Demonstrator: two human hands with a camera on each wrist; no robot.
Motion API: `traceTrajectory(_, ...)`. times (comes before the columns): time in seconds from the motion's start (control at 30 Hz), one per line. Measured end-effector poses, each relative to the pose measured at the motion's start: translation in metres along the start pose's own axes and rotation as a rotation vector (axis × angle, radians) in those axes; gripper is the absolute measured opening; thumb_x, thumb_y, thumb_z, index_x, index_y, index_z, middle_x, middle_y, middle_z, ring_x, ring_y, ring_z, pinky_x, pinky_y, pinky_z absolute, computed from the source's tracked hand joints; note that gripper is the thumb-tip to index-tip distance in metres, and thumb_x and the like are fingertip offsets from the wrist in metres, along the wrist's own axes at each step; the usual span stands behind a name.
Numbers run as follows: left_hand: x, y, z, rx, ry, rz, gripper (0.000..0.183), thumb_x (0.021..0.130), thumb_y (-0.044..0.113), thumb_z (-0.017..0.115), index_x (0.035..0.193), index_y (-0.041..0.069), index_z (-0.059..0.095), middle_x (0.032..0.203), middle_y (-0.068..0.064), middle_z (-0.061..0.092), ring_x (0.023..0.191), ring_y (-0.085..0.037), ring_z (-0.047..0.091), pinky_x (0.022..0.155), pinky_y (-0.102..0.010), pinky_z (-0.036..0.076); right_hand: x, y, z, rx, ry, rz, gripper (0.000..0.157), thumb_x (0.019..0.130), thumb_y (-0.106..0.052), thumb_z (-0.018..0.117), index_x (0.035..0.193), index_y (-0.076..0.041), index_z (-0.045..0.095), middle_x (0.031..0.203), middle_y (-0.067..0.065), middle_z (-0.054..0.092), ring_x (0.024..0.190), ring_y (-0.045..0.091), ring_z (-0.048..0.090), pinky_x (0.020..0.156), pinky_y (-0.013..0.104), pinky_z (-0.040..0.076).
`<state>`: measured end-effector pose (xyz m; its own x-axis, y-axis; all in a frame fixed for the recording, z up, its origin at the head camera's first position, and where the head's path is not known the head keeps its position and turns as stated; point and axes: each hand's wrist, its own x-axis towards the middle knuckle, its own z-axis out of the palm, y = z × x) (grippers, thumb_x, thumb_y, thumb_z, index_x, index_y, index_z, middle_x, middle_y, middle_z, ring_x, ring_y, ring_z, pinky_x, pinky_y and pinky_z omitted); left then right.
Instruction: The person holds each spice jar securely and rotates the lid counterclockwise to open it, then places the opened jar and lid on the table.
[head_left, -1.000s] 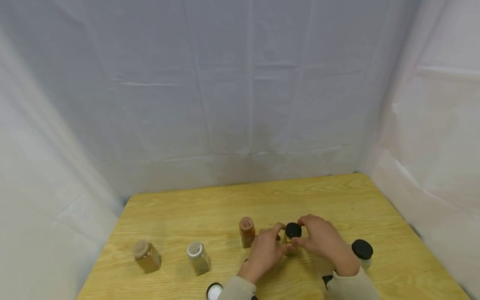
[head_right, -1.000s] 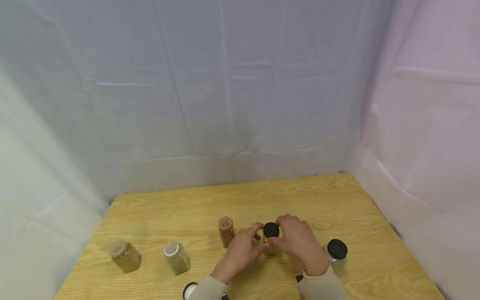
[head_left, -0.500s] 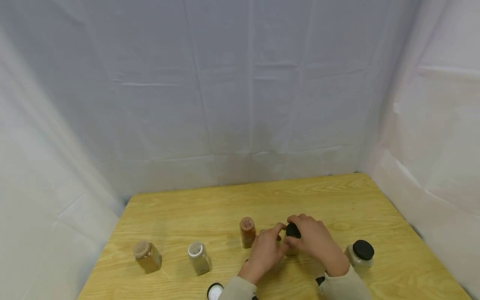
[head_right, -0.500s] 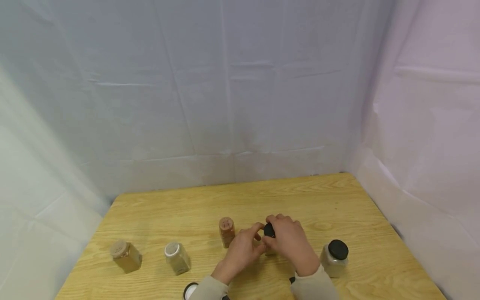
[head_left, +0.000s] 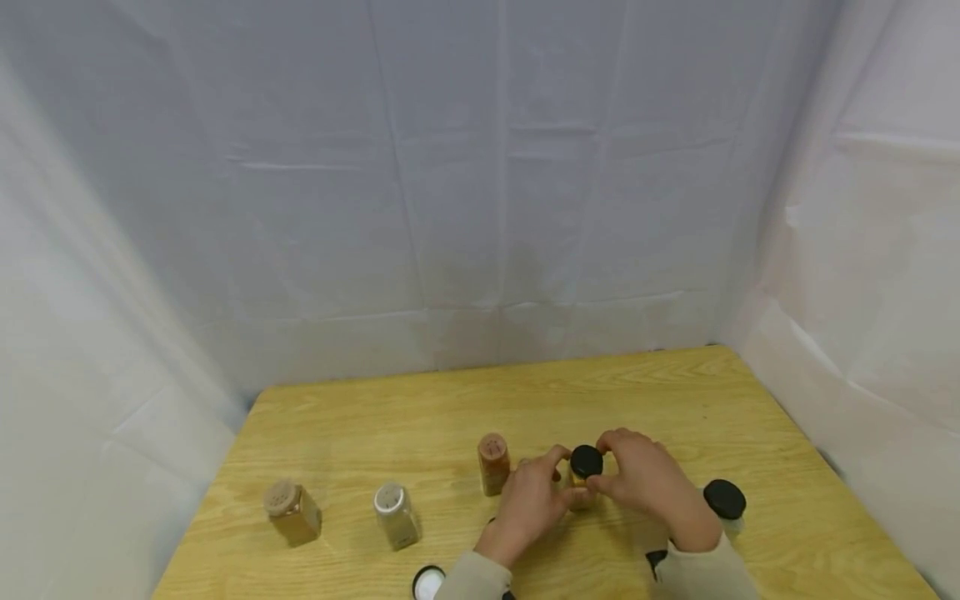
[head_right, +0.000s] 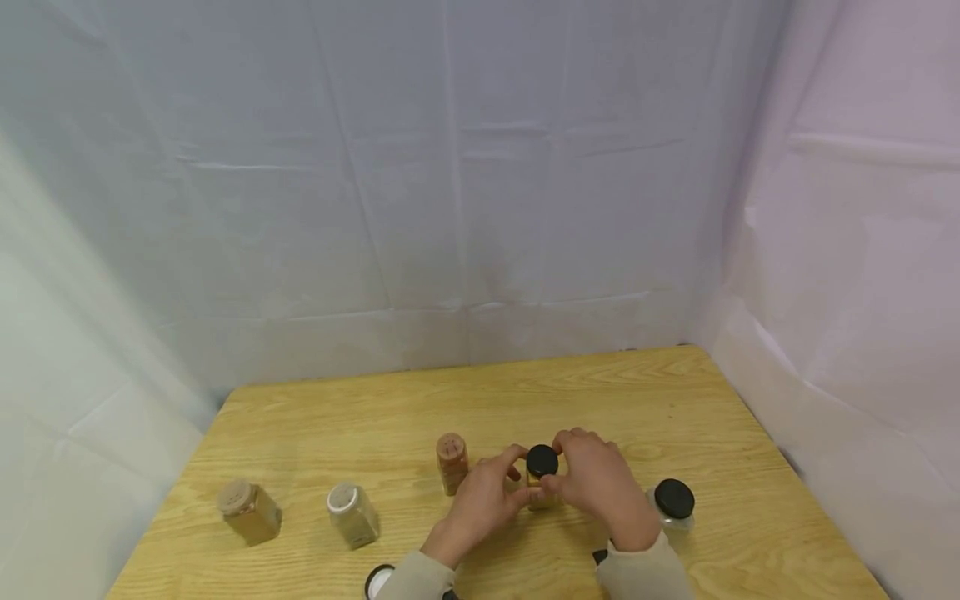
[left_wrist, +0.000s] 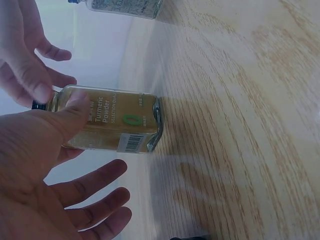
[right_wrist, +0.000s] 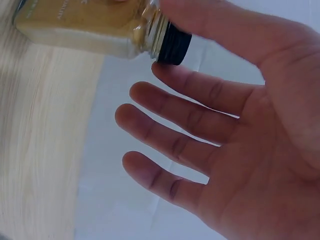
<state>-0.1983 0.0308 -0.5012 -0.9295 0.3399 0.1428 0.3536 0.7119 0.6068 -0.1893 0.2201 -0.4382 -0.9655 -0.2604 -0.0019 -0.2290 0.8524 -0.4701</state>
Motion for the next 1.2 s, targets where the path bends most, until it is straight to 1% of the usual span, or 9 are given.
traceTrajectory(0.17, -0.001, -0.001, 0.001, 0.011, 0.009, 0.019, 0.042, 0.092, 0.024, 0.083, 0.131, 0.02, 0.067, 0.097, -0.007, 0.077, 0.086, -0.025, 0.067, 0.064, -0.034, 0.052, 0.004, -0.007, 0.004, -0.005, -0.009, 0.009, 0.047, 0.088, -0.038, 0.086, 0.119, -0.006, 0.071, 0.121, 0.012, 0.073, 0.102, 0.031, 0.07, 0.092, 0.064, 0.052)
traceTrajectory(0.23, -0.001, -0.001, 0.002, 0.015, 0.011, 0.021, 0.041, 0.092, 0.021, 0.082, 0.13, 0.019, 0.067, 0.097, -0.007, 0.077, 0.084, -0.026, 0.067, 0.063, -0.034, 0.051, 0.006, -0.01, 0.006, -0.006, -0.01, 0.004, 0.048, 0.089, -0.037, 0.085, 0.123, -0.005, 0.07, 0.122, 0.013, 0.073, 0.1, 0.031, 0.069, 0.092, 0.064, 0.051)
traceTrajectory(0.37, -0.001, -0.001, 0.002, 0.014, 0.008, 0.027, 0.041, 0.092, 0.021, 0.082, 0.131, 0.019, 0.067, 0.097, -0.007, 0.076, 0.083, -0.026, 0.067, 0.063, -0.033, 0.051, 0.006, -0.014, 0.009, -0.019, -0.01, -0.021, 0.046, 0.091, -0.032, 0.083, 0.127, -0.006, 0.068, 0.124, 0.016, 0.071, 0.102, 0.034, 0.069, 0.092, 0.065, 0.051)
traceTrajectory(0.43, 0.0, -0.001, 0.002, 0.016, 0.008, 0.03, 0.041, 0.093, 0.021, 0.082, 0.131, 0.018, 0.067, 0.097, -0.008, 0.077, 0.083, -0.025, 0.067, 0.062, -0.033, 0.051, 0.006, -0.015, 0.009, -0.042, 0.005, -0.029, 0.047, 0.091, -0.033, 0.083, 0.128, -0.007, 0.069, 0.127, 0.017, 0.07, 0.109, 0.038, 0.068, 0.095, 0.067, 0.05)
traceTrajectory(0.67, 0.0, -0.001, 0.002, 0.019, 0.006, 0.018, 0.041, 0.092, 0.024, 0.083, 0.13, 0.019, 0.067, 0.096, -0.007, 0.077, 0.084, -0.026, 0.067, 0.063, -0.034, 0.051, 0.005, -0.011, 0.007, -0.126, 0.055, 0.011, 0.059, 0.086, -0.044, 0.087, 0.126, -0.004, 0.069, 0.123, 0.016, 0.071, 0.106, 0.038, 0.068, 0.092, 0.066, 0.051)
traceTrajectory(0.83, -0.001, -0.001, 0.002, 0.014, 0.011, 0.027, 0.043, 0.092, 0.027, 0.084, 0.131, 0.02, 0.067, 0.097, -0.007, 0.077, 0.086, -0.025, 0.068, 0.065, -0.034, 0.052, 0.002, -0.008, 0.003, -0.129, 0.048, 0.041, 0.053, 0.084, -0.044, 0.089, 0.115, -0.005, 0.072, 0.113, 0.012, 0.073, 0.098, 0.033, 0.069, 0.089, 0.063, 0.052)
traceTrajectory(1.0, -0.001, 0.0, 0.0, 0.018, 0.007, 0.026, 0.042, 0.093, 0.027, 0.083, 0.131, 0.02, 0.066, 0.097, -0.007, 0.077, 0.085, -0.024, 0.067, 0.064, -0.033, 0.051, 0.002, -0.011, 0.001, -0.118, 0.027, 0.035, 0.047, 0.085, -0.045, 0.088, 0.108, -0.007, 0.073, 0.104, 0.009, 0.074, 0.089, 0.029, 0.068, 0.082, 0.059, 0.053)
traceTrajectory(1.1, -0.001, 0.0, 0.0, 0.014, 0.0, 0.023, 0.04, 0.094, 0.023, 0.082, 0.131, 0.019, 0.067, 0.097, -0.007, 0.076, 0.083, -0.025, 0.066, 0.062, -0.033, 0.05, 0.004, -0.015, 0.004, -0.124, 0.021, 0.029, 0.047, 0.089, -0.046, 0.084, 0.11, -0.006, 0.072, 0.103, 0.01, 0.072, 0.087, 0.028, 0.066, 0.081, 0.057, 0.053)
traceTrajectory(1.2, 0.0, 0.0, 0.0, 0.012, -0.001, 0.025, 0.04, 0.093, 0.021, 0.081, 0.13, 0.019, 0.067, 0.097, -0.007, 0.076, 0.082, -0.024, 0.066, 0.061, -0.032, 0.05, 0.007, -0.019, 0.008, -0.124, 0.016, 0.029, 0.045, 0.093, -0.042, 0.08, 0.115, -0.004, 0.07, 0.108, 0.013, 0.071, 0.091, 0.031, 0.066, 0.084, 0.059, 0.053)
